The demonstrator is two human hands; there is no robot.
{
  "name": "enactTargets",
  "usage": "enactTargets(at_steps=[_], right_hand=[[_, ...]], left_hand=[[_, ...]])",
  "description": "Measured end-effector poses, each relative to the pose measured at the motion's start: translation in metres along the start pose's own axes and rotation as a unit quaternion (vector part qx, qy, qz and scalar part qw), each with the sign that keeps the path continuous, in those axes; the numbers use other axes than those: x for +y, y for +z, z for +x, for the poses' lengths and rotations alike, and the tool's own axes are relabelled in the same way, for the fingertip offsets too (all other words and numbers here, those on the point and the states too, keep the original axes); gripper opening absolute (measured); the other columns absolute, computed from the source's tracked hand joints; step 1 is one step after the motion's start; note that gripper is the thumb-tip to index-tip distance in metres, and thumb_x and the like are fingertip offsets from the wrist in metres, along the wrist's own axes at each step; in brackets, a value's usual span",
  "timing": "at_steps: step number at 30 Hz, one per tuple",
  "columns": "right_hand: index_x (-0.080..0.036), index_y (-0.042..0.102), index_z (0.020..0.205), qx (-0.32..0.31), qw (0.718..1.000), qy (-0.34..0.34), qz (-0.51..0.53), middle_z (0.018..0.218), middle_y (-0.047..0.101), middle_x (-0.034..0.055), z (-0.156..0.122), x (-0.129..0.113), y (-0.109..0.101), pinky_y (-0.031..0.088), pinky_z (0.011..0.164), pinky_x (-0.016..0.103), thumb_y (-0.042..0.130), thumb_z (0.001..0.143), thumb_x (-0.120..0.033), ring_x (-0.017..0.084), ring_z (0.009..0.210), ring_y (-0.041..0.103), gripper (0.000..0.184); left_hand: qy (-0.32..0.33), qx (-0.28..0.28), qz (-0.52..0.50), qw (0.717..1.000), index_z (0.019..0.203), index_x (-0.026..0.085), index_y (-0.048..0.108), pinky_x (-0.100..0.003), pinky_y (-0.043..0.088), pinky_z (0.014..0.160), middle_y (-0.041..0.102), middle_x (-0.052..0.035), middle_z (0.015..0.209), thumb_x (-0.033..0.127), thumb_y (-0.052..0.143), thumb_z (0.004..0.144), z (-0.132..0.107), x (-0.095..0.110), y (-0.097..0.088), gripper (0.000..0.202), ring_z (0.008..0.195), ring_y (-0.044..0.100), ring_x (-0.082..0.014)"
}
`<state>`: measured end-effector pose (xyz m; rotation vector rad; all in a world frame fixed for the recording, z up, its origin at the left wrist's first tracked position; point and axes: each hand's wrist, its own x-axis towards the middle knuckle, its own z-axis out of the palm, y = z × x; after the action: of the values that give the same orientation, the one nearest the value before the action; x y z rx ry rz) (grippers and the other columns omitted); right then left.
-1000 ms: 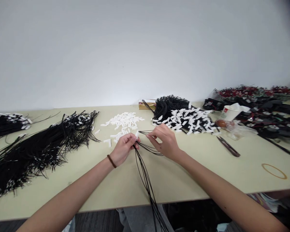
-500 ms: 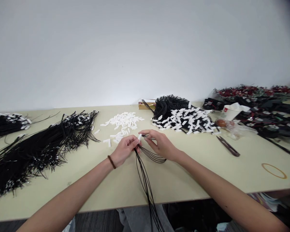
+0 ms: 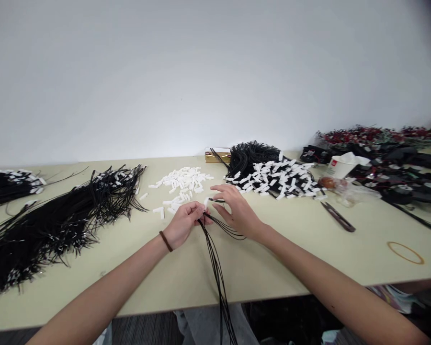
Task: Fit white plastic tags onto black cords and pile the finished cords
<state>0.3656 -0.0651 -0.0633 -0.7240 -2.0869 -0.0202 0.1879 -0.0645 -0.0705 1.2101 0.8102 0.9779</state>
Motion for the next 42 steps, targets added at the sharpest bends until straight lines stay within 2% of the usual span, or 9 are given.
enactTargets(at_steps=[10, 16, 18, 23, 26, 30, 34, 38, 42], right_hand=[[-0.021, 0.061, 0.090, -0.053, 0.988, -0.145, -0.027, 0.111, 0.060, 0.0043, -0.002, -0.009, 0.010, 0.042, 0.092, 0.038, 0.050, 0.084, -0.013, 0.020, 0.112, 0.046, 0.015], [-0.021, 0.062, 0.093, 0.026, 0.984, 0.033, 0.173, 0.097, 0.065, 0.0057, 0.005, -0.011, -0.002, 0.047, 0.087, 0.034, 0.046, 0.087, -0.017, 0.016, 0.097, 0.057, 0.017], [-0.021, 0.062, 0.089, 0.085, 0.950, 0.142, 0.264, 0.091, 0.065, 0.0046, 0.009, -0.011, -0.010, 0.049, 0.083, 0.034, 0.049, 0.087, -0.024, 0.015, 0.089, 0.060, 0.014], [-0.018, 0.058, 0.077, 0.295, 0.789, 0.287, 0.456, 0.071, 0.057, -0.0013, 0.019, 0.006, -0.032, 0.052, 0.070, 0.029, 0.064, 0.075, -0.037, 0.011, 0.069, 0.059, 0.019], [-0.017, 0.061, 0.077, 0.387, 0.758, 0.316, 0.419, 0.065, 0.052, -0.0030, 0.020, 0.024, -0.046, 0.044, 0.051, 0.019, 0.069, 0.068, -0.036, 0.006, 0.057, 0.051, 0.022], [-0.018, 0.066, 0.082, 0.420, 0.851, 0.258, 0.183, 0.074, 0.058, 0.0007, 0.018, 0.029, -0.052, 0.034, 0.046, 0.021, 0.063, 0.074, -0.034, 0.008, 0.056, 0.045, 0.018], [-0.017, 0.064, 0.068, 0.247, 0.962, 0.115, 0.003, 0.058, 0.053, -0.0006, 0.012, 0.010, -0.033, 0.032, 0.050, 0.024, 0.058, 0.079, -0.025, 0.009, 0.054, 0.043, 0.014], [-0.017, 0.054, 0.059, 0.142, 0.987, 0.062, -0.034, 0.051, 0.040, -0.0027, 0.006, -0.007, -0.008, 0.030, 0.051, 0.025, 0.053, 0.082, -0.023, 0.010, 0.052, 0.038, 0.024], [-0.018, 0.049, 0.058, 0.125, 0.989, 0.073, -0.020, 0.052, 0.036, -0.0031, 0.003, -0.011, 0.001, 0.031, 0.053, 0.025, 0.051, 0.084, -0.025, 0.010, 0.053, 0.035, 0.027]], left_hand=[[-0.002, 0.037, -0.047, 0.998, 0.065, 0.011, 0.059, -0.019, 0.040, 0.056, 0.055, 0.0008, 0.060, 0.033, 0.074, 0.059, 0.001, 0.001, 0.000, 0.027, 0.059, 0.049, -0.0082], [-0.009, 0.031, -0.051, 0.998, 0.069, 0.012, 0.059, -0.027, 0.045, 0.067, 0.060, -0.0015, 0.066, 0.038, 0.073, 0.060, 0.002, 0.002, -0.003, 0.031, 0.061, 0.057, -0.0119], [-0.008, 0.039, -0.049, 0.998, 0.071, 0.012, 0.059, -0.028, 0.046, 0.068, 0.061, -0.0020, 0.068, 0.039, 0.073, 0.060, 0.004, 0.000, -0.004, 0.033, 0.062, 0.059, -0.0128], [-0.008, 0.057, -0.035, 0.998, 0.070, 0.012, 0.060, -0.027, 0.046, 0.067, 0.059, -0.0010, 0.065, 0.042, 0.073, 0.059, 0.005, -0.001, -0.006, 0.035, 0.062, 0.060, -0.0129], [-0.011, 0.072, -0.032, 0.997, 0.069, 0.011, 0.060, -0.026, 0.045, 0.066, 0.060, -0.0013, 0.067, 0.041, 0.074, 0.058, 0.004, -0.001, -0.006, 0.035, 0.062, 0.060, -0.0126], [-0.009, 0.079, -0.038, 0.996, 0.069, 0.011, 0.060, -0.026, 0.045, 0.065, 0.060, -0.0017, 0.070, 0.040, 0.074, 0.057, 0.004, 0.000, -0.006, 0.035, 0.061, 0.060, -0.0120], [-0.001, 0.073, -0.050, 0.996, 0.068, 0.011, 0.059, -0.025, 0.044, 0.063, 0.059, -0.0011, 0.070, 0.039, 0.075, 0.056, 0.004, 0.001, -0.005, 0.034, 0.060, 0.058, -0.0110], [0.009, 0.068, -0.062, 0.996, 0.070, 0.011, 0.058, -0.025, 0.044, 0.064, 0.059, -0.0009, 0.073, 0.037, 0.074, 0.058, 0.003, 0.001, -0.003, 0.033, 0.060, 0.058, -0.0104], [0.010, 0.058, -0.064, 0.996, 0.070, 0.011, 0.057, -0.025, 0.044, 0.065, 0.059, -0.0012, 0.074, 0.037, 0.074, 0.059, 0.003, 0.001, -0.003, 0.033, 0.061, 0.058, -0.0105]])
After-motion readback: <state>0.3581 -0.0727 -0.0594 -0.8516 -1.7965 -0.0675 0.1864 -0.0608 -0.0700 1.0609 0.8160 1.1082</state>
